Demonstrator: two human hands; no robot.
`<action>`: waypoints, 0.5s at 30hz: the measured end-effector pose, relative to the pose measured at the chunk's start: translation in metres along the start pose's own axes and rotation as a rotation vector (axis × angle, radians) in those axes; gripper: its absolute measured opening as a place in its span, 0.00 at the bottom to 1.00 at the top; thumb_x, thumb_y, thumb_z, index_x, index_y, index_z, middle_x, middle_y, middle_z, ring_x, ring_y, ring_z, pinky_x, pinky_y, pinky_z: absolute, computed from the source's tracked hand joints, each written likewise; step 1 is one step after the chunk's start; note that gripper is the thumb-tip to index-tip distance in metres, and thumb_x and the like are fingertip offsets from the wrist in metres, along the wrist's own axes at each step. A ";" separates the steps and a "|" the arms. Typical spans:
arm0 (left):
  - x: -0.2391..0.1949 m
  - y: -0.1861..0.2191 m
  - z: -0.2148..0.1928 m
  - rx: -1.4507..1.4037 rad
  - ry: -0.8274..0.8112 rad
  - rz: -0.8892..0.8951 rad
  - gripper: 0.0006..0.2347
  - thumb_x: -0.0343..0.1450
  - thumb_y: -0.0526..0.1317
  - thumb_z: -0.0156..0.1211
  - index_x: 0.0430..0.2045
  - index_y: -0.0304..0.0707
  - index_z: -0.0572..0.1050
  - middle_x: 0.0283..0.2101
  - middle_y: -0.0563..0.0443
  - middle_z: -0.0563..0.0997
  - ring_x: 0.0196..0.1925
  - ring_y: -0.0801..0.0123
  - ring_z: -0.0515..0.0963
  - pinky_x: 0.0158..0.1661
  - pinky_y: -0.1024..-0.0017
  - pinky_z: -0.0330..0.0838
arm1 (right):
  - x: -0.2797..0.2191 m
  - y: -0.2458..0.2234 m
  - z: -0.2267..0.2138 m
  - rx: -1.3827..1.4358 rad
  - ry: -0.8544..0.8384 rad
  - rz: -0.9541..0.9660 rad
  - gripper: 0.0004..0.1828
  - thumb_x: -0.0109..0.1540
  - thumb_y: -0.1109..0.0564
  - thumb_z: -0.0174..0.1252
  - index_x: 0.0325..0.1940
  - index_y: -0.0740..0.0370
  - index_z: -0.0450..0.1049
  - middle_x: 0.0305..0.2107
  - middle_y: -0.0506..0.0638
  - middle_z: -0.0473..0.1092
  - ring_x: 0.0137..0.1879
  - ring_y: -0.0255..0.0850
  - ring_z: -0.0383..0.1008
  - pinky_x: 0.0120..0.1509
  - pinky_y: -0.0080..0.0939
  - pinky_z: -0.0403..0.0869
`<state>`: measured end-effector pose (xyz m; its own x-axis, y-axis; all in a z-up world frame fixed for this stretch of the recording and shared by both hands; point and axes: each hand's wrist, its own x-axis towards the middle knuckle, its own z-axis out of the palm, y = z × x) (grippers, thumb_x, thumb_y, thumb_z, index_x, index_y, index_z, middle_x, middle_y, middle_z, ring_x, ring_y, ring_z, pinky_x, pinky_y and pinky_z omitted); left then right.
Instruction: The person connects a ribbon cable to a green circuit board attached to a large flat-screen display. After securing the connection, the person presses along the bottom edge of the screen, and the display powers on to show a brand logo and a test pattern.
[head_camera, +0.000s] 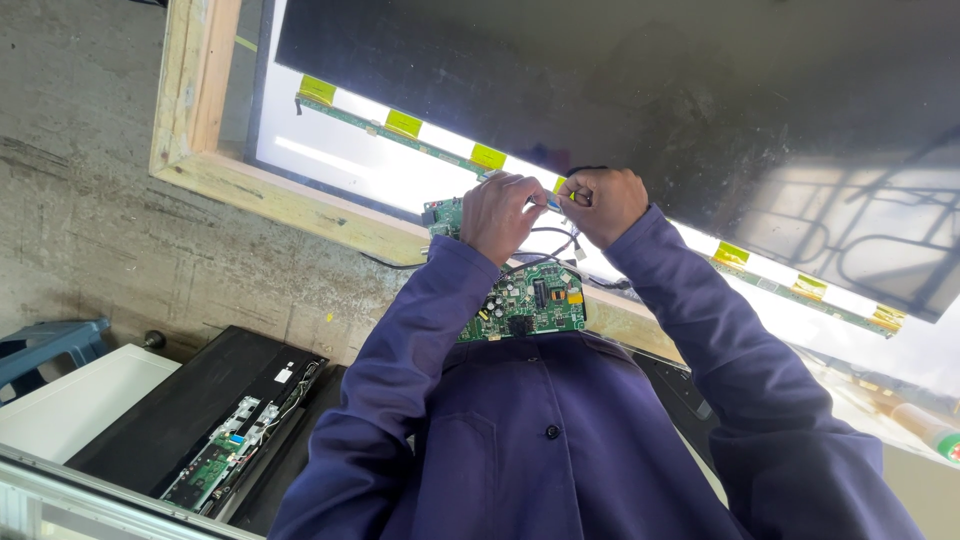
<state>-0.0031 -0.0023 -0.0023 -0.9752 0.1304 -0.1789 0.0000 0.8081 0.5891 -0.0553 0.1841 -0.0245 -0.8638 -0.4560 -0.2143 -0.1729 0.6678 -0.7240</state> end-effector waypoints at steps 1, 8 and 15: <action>-0.001 0.000 0.001 0.000 0.000 -0.001 0.06 0.64 0.34 0.66 0.27 0.48 0.75 0.29 0.54 0.82 0.36 0.64 0.83 0.33 0.70 0.80 | -0.001 -0.002 0.000 0.000 -0.001 0.000 0.04 0.50 0.60 0.64 0.28 0.54 0.79 0.09 0.41 0.64 0.15 0.38 0.67 0.25 0.36 0.63; -0.001 0.000 0.001 0.011 0.005 -0.009 0.06 0.64 0.35 0.66 0.26 0.48 0.75 0.29 0.55 0.83 0.36 0.64 0.84 0.33 0.70 0.80 | -0.003 -0.009 -0.003 0.038 0.014 0.021 0.04 0.52 0.62 0.63 0.31 0.58 0.80 0.09 0.41 0.64 0.14 0.34 0.64 0.25 0.31 0.62; -0.001 0.002 0.002 0.013 0.022 -0.033 0.06 0.63 0.34 0.67 0.26 0.48 0.75 0.28 0.55 0.83 0.35 0.64 0.84 0.32 0.70 0.80 | -0.001 -0.003 -0.006 -0.003 -0.045 -0.010 0.06 0.52 0.63 0.63 0.32 0.58 0.80 0.11 0.41 0.65 0.14 0.34 0.64 0.26 0.32 0.63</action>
<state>-0.0019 0.0008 -0.0028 -0.9794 0.0909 -0.1802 -0.0295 0.8189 0.5732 -0.0571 0.1862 -0.0185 -0.8397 -0.4889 -0.2365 -0.1830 0.6648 -0.7243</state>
